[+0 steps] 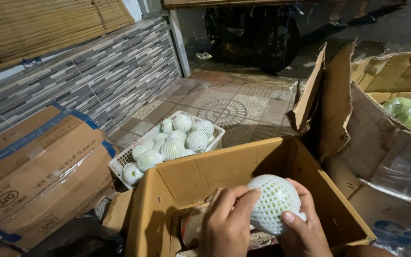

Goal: Wrapping individual guavas in white foam protective nets and placing them into a cardboard shipping box, occasionally using a tape dispenser.

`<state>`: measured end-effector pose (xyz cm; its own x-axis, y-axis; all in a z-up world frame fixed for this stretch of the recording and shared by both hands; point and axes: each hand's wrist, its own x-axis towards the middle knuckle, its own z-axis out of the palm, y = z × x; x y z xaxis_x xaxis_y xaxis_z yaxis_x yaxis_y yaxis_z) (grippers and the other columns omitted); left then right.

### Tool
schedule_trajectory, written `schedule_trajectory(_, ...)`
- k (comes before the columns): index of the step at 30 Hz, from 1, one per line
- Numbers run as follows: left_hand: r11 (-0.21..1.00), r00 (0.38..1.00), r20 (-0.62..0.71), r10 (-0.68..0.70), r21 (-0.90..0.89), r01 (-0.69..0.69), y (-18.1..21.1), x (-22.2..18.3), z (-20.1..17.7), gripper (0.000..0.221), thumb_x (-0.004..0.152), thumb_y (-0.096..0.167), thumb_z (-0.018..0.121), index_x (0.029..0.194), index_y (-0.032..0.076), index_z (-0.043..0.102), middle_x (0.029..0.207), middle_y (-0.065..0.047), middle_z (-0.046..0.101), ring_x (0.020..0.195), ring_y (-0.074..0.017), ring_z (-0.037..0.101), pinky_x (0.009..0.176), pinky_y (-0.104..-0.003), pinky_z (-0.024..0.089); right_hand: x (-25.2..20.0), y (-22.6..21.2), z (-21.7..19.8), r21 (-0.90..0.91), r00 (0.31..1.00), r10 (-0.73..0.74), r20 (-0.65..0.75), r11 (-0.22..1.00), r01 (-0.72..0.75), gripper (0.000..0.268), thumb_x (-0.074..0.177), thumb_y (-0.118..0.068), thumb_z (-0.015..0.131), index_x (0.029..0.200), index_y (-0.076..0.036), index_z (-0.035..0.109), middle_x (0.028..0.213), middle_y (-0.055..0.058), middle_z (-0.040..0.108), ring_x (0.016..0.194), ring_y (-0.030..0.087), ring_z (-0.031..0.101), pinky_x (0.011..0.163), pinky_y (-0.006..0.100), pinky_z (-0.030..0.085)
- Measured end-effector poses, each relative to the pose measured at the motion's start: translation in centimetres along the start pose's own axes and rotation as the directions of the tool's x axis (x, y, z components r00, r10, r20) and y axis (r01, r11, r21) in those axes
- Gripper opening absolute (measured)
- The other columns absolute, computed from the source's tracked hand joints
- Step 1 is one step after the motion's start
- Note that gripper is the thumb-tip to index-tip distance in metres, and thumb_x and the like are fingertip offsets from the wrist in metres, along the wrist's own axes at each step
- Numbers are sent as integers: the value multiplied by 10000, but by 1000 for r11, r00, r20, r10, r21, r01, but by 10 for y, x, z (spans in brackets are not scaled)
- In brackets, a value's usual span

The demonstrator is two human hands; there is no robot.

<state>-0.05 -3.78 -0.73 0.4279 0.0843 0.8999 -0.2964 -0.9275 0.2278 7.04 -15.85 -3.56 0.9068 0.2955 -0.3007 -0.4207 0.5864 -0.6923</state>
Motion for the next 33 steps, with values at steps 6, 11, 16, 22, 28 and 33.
schedule_trajectory(6,997,996,-51,-80,-29,78,17,-4,16,205,907,83,636,1073,29,744,1048,-115,696,891,-282,694,765,-375,591,26,11,-29,-38,994,-104,37,994,106,717,781,-7,487,1491,-77,414,1307,289,518,1088,423,510,898,561,419)
schedule_trajectory(11,840,911,72,-405,-365,402,-5,-12,32,47,808,98,784,851,84,793,874,-56,751,782,-182,734,685,-302,579,18,6,-19,45,993,-117,33,992,115,748,736,12,468,1477,-66,409,1339,295,501,1128,448,500,927,586,408)
schedule_trajectory(16,227,288,463,-838,-185,956,-4,2,22,445,629,251,947,980,139,698,869,4,660,810,-120,600,741,-260,519,28,19,-37,147,957,-216,191,971,189,828,635,-166,535,1447,-82,390,1389,254,491,1171,430,526,866,600,462)
schedule_trajectory(22,-11,173,760,-627,-231,973,31,10,24,838,545,410,843,1320,182,623,1265,-58,793,1155,-178,751,979,-308,590,21,19,-40,255,996,3,87,967,-25,800,934,-550,301,1462,24,480,1349,313,553,1211,443,515,1049,528,387)
schedule_trajectory(28,176,300,576,-761,-263,949,60,0,39,919,479,430,861,1352,314,599,1168,67,815,1035,-66,767,914,-213,594,9,0,-28,311,961,-56,272,950,-32,844,944,-674,404,1430,5,529,1349,318,617,1219,451,581,1052,570,420)
schedule_trajectory(33,220,340,452,-825,-298,929,61,-14,66,1012,466,439,879,1402,263,537,1277,7,762,1114,-109,752,949,-269,599,31,-4,-38,107,999,-23,-22,994,25,666,991,-539,345,1318,-7,576,1099,252,589,927,349,523,774,447,370)
